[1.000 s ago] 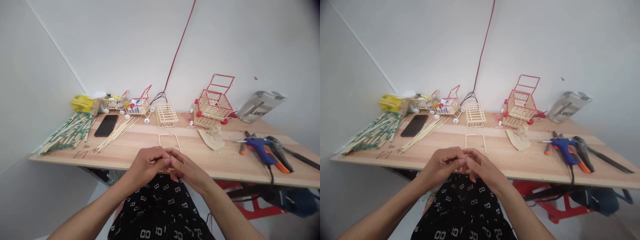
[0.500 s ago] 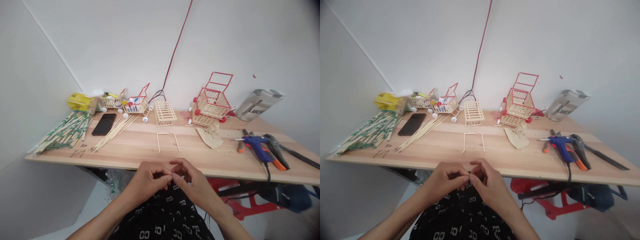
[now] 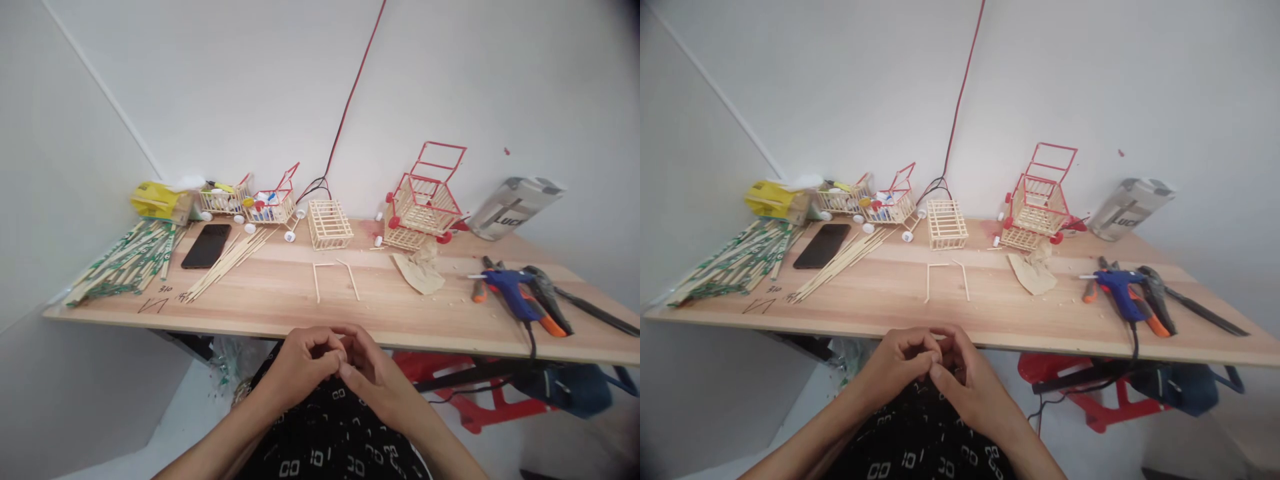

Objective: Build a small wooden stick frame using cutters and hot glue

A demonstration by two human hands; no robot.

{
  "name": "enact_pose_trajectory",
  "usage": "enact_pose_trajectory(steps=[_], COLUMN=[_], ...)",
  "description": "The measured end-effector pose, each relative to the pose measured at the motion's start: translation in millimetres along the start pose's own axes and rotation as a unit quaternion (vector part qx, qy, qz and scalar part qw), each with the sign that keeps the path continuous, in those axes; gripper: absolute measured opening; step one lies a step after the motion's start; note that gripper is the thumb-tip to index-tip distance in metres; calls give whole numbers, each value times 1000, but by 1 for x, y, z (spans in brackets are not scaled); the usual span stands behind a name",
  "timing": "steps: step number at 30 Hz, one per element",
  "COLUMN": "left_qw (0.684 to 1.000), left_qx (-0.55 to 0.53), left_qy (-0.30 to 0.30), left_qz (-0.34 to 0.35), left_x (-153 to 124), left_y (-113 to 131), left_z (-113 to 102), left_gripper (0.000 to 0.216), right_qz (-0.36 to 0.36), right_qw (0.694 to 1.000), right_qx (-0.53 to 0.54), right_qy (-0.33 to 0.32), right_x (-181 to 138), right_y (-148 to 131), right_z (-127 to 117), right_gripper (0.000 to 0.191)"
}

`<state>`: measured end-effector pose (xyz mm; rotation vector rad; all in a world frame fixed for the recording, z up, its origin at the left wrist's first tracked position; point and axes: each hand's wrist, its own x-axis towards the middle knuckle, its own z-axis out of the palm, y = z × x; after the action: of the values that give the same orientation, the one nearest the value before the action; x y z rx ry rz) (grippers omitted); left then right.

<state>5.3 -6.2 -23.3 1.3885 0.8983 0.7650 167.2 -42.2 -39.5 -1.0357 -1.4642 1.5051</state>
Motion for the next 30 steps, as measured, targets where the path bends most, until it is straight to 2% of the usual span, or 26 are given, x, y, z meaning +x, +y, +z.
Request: enact_pose_trajectory(steps=[4,9,11,14,17,21,23,30], left_qw=[1000,996,995,997,997,996,995,985], left_qx=[-14,-88,-99,-63,-52,-78,-91,-164], left_qy=[22,-6,-17,-25,-29,-25,-30,-38], left_qz=[6,5,5,32,43,19,3,-23], left_x=[1,3,5,9,13,14,14,16], left_y=[-3,-2,-1,1,2,-1,-3,-8], left_z=[0,6,9,12,17,24,27,29], left_gripper=[19,33,36,38,30,23,23,30], right_qz=[5,45,51,44,21,8,17,13], right_qw=[1000,991,989,991,989,974,969,978], right_qx=[27,84,89,49,-27,-129,-162,-136], right_qy=[-7,91,108,120,145,188,188,160], right_x=[-1,1,2,1,-1,-8,-11,-12], right_y=[3,0,-1,-1,1,5,5,4], right_z=[-2,-10,-11,-13,-16,-22,-23,-21], right_gripper=[56,52,48,41,32,32,34,36])
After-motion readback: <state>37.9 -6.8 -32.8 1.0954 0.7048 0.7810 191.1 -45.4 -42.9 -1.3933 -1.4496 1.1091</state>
